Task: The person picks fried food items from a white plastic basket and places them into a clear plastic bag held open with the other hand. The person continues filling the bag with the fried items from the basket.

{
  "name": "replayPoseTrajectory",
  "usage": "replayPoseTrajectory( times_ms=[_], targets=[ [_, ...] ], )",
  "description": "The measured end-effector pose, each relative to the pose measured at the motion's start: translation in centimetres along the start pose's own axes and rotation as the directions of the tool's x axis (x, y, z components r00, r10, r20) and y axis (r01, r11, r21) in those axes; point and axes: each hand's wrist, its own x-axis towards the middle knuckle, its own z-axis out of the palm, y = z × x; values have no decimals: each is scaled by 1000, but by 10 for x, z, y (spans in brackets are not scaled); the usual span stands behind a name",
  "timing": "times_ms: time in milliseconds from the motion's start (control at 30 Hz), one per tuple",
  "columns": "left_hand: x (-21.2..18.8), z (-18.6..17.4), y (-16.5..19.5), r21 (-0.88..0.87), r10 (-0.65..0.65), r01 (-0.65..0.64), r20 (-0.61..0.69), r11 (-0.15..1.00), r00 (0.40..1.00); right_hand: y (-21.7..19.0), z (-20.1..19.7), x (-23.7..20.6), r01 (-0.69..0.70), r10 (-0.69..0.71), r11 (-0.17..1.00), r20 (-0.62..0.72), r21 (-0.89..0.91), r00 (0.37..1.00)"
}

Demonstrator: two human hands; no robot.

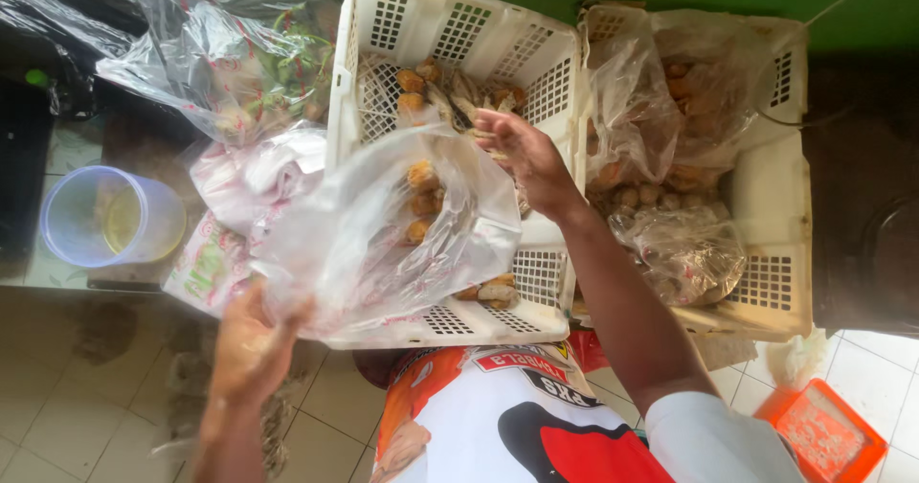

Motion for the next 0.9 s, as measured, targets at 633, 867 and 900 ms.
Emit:
replayPoseTrajectory(
  times_ms=[633,867,900],
  targets=[
    [-45,70,-25,-439,-224,174,-65,881,972,56,19,-97,-33,393,300,92,-953,915],
    [-46,78,-29,-568,-77,96,57,817,995,-118,32,-108,-260,328,901,155,-347,932],
    [-45,81,-25,-588,-68,115,101,801,993,-122,54,-105,-195,312,867,195,-459,930]
  ],
)
